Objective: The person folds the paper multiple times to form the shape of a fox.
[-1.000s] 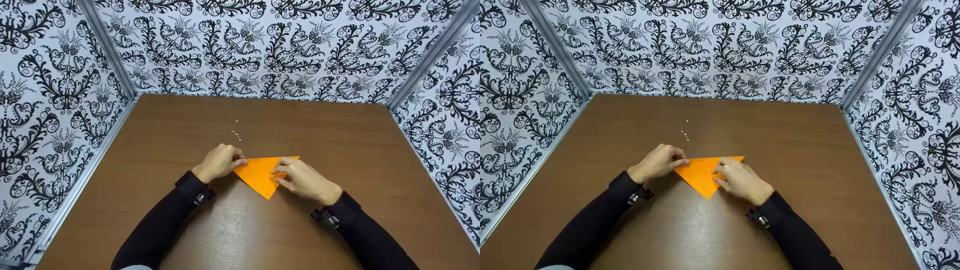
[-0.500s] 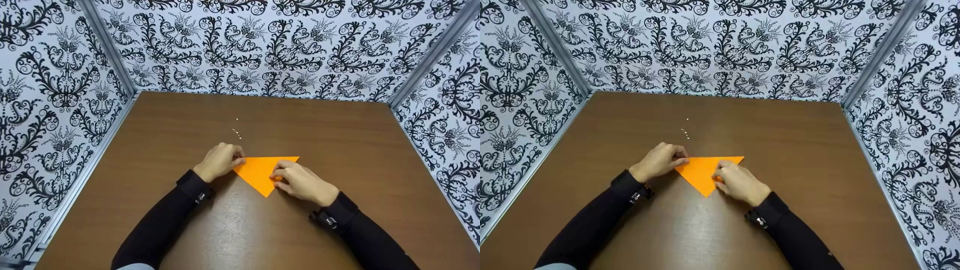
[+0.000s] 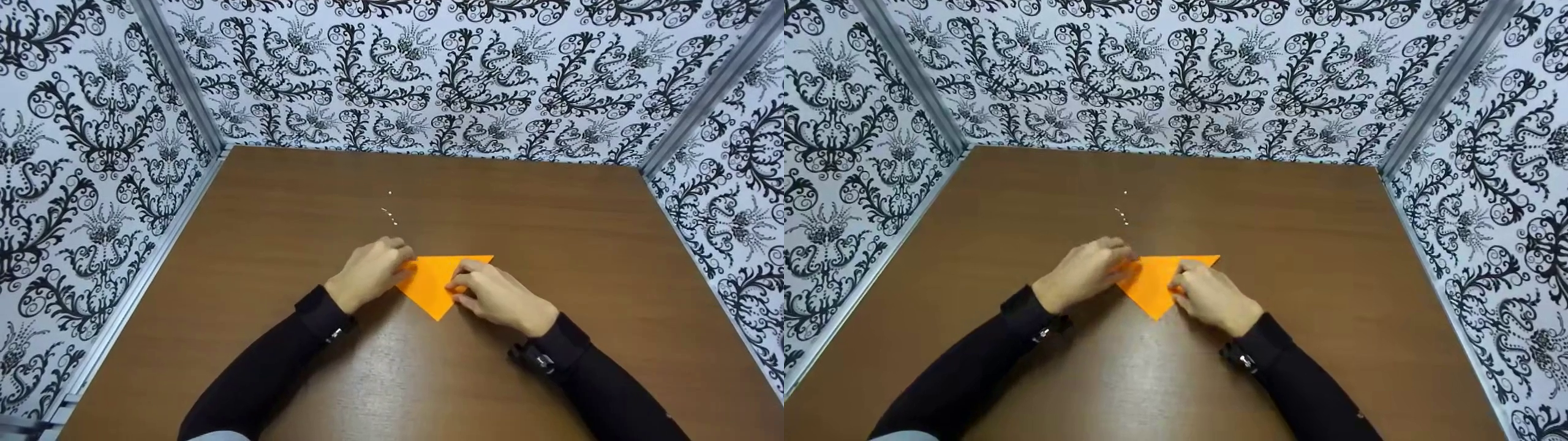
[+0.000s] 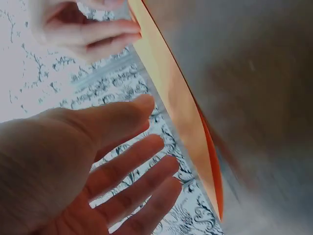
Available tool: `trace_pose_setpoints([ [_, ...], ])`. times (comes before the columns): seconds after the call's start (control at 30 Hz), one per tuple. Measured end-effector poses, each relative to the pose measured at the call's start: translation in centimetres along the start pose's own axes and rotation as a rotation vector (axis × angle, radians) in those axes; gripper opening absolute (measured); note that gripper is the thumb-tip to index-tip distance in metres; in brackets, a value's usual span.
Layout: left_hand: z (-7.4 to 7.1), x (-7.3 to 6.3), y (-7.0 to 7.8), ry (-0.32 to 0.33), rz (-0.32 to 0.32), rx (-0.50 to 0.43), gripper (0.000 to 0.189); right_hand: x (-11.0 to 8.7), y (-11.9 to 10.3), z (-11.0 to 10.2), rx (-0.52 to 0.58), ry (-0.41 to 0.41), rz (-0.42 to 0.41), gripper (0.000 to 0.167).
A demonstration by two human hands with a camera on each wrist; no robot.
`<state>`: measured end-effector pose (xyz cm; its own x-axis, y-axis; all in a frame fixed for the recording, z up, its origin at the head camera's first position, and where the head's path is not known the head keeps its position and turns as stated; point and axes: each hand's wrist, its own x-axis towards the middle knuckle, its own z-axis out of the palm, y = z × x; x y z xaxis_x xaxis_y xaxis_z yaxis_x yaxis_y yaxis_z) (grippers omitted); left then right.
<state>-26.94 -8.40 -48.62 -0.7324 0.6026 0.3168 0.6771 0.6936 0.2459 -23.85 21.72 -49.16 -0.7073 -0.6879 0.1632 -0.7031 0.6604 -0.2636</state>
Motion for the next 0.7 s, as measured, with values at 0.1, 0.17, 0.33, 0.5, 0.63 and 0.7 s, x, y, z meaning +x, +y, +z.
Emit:
trace_pose_setpoints([
  [0.1, 0.3, 0.1, 0.6, -0.039, 0.033, 0.029, 0.017, 0.0, 0.0, -0.1, -0.007, -0.003, 0.011, 0.014],
  [0.17, 0.5, 0.0, 0.8, -0.052, 0.044, 0.047, 0.017, -0.1, 0.0, -0.2, -0.009, -0.006, 0.017, 0.014],
  [0.33, 1.0, -0.2, 0.7, -0.078, 0.052, 0.070, 0.014, -0.1, -0.1, -0.2, -0.027, -0.007, 0.024, 0.014],
  [0.5, 1.3, -0.3, 0.4, -0.110, 0.047, 0.054, 0.017, 0.1, -0.3, 0.0, -0.071, 0.021, -0.015, 0.012],
  [0.63, 1.3, -0.3, 0.2, -0.125, 0.041, 0.009, 0.019, 0.2, -0.9, 0.1, -0.078, 0.037, -0.050, 0.014],
  [0.7, 1.3, -0.2, 0.1, -0.128, 0.044, -0.014, 0.020, 0.2, -1.4, 0.2, -0.083, 0.041, -0.066, 0.016],
])
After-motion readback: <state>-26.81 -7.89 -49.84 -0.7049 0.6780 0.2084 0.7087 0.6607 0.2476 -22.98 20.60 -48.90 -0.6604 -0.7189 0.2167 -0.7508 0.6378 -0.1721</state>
